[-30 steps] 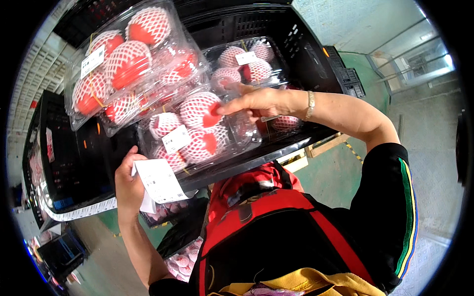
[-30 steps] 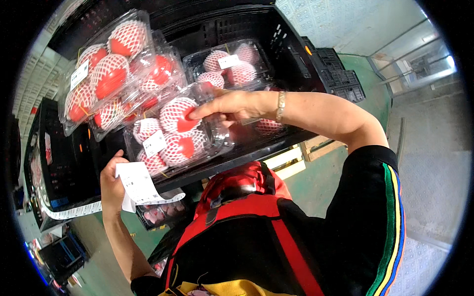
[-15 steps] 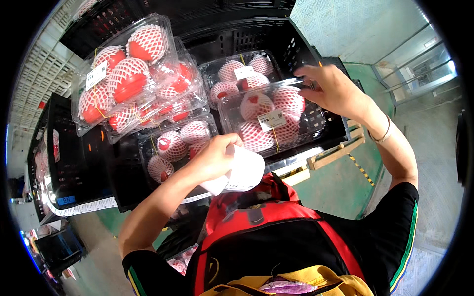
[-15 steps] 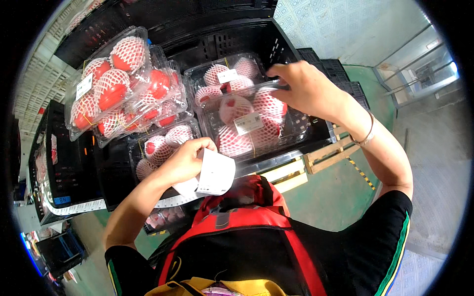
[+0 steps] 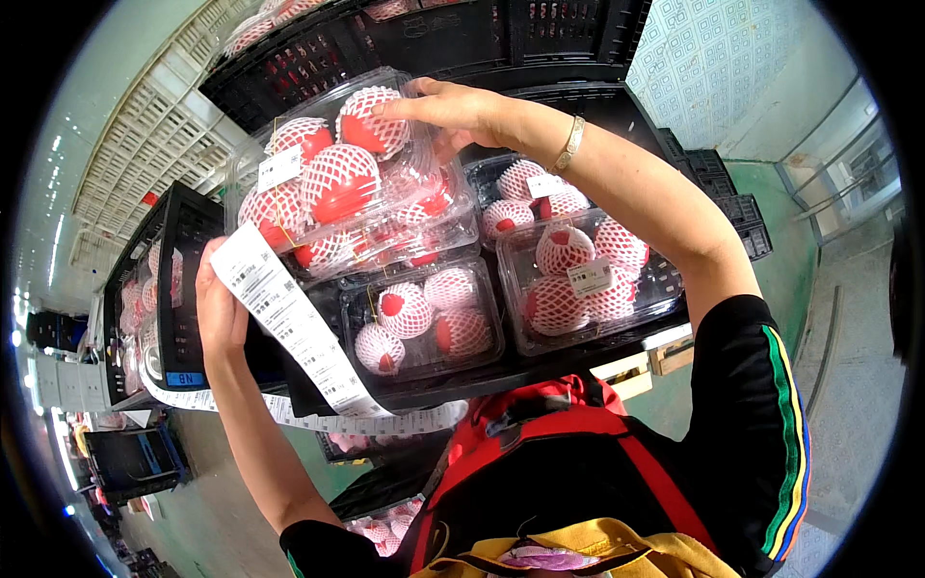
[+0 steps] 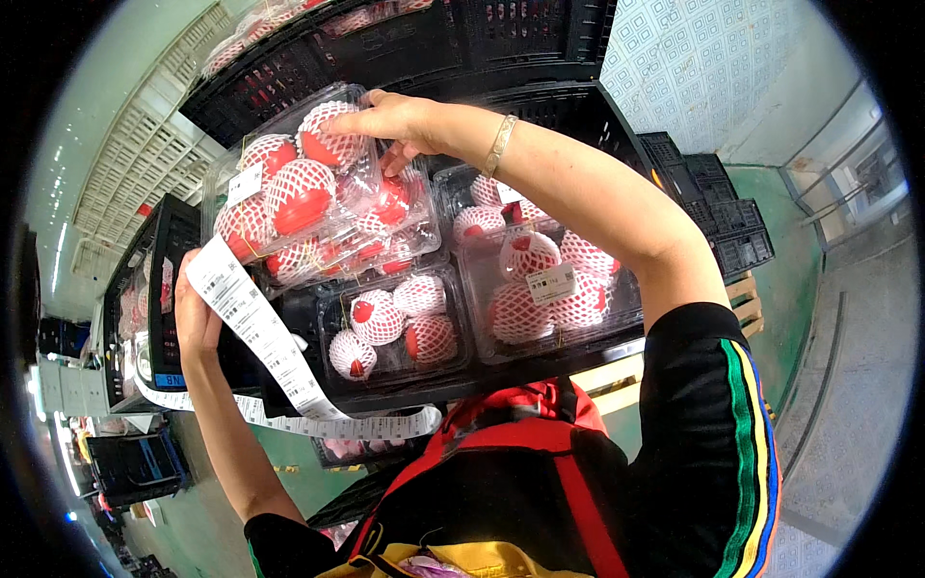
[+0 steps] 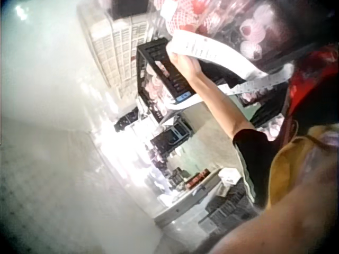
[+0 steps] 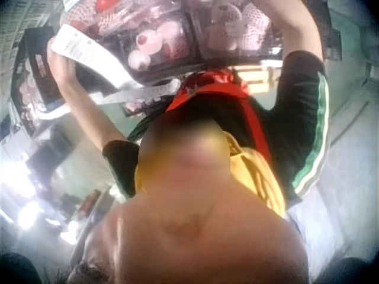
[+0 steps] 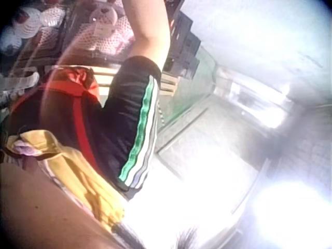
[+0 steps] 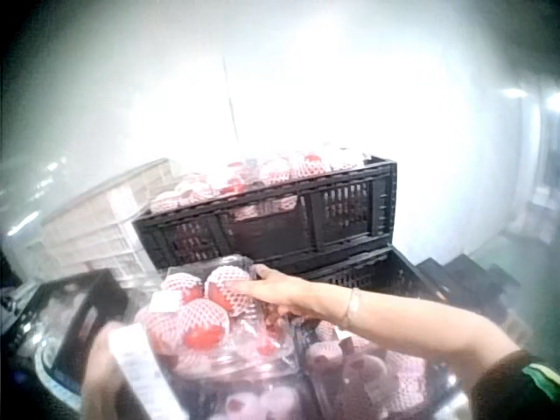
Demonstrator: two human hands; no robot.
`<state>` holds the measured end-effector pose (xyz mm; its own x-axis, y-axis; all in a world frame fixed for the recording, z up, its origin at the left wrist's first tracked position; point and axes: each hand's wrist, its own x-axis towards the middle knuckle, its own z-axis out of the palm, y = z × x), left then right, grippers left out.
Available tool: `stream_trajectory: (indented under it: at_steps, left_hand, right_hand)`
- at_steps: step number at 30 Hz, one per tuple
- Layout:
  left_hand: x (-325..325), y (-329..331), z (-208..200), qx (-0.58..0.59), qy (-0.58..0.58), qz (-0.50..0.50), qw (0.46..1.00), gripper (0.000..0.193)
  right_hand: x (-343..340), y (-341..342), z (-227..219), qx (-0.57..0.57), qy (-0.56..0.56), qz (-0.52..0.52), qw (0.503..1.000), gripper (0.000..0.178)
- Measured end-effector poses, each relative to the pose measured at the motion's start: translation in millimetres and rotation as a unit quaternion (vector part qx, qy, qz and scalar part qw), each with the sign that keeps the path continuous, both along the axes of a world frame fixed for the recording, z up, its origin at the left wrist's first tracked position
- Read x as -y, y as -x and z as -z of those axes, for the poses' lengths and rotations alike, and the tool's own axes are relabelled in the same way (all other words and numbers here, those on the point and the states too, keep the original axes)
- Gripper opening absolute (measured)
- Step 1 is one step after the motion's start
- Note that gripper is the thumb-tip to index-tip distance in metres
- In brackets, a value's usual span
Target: The person labels plastic containers of fruit by hand using a roll of adhesive labels, placing them into a black crate and then moving the crate onto a stack.
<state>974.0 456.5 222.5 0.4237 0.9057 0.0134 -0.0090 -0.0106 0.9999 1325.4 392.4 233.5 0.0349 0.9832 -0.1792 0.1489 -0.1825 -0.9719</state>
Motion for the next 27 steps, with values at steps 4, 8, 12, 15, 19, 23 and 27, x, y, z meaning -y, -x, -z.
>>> stream_trajectory:
  at_steps: [4,8,12,15,19,23,27]
  left_hand:
    - [8.8,-15.2,5.0,0.048,-0.048,0.008,0.998,0.007]
    - [46.8,-69.2,7.5,0.076,-0.079,0.039,0.993,0.015]
    - [85.4,-133.5,12.0,0.089,-0.001,0.166,0.982,0.006]
    - [109.4,-192.1,26.2,0.112,0.075,0.233,0.963,0.007]
    - [114.3,-239.2,42.0,0.086,0.170,0.256,0.948,0.009]
    - [108.0,-253.5,53.4,0.105,0.199,0.242,0.944,0.004]
    - [107.1,-255.0,62.3,0.070,0.172,0.228,0.956,0.003]
  right_hand:
    - [15.7,-7.4,0.8,-0.073,-0.044,-0.028,0.996,0.109]
    - [48.1,-47.8,-17.6,-0.091,-0.158,0.042,0.982,0.098]
    - [121.0,-114.9,-47.7,0.057,-0.131,0.085,0.986,0.082]
    - [167.8,-154.8,-52.0,0.046,-0.053,0.141,0.987,0.080]
    - [198.5,-182.1,-26.5,-0.051,-0.019,0.254,0.966,0.089]
    - [188.6,-192.1,15.1,-0.059,-0.039,0.288,0.955,0.085]
    - [156.1,-208.9,37.7,0.044,0.012,0.256,0.966,0.072]
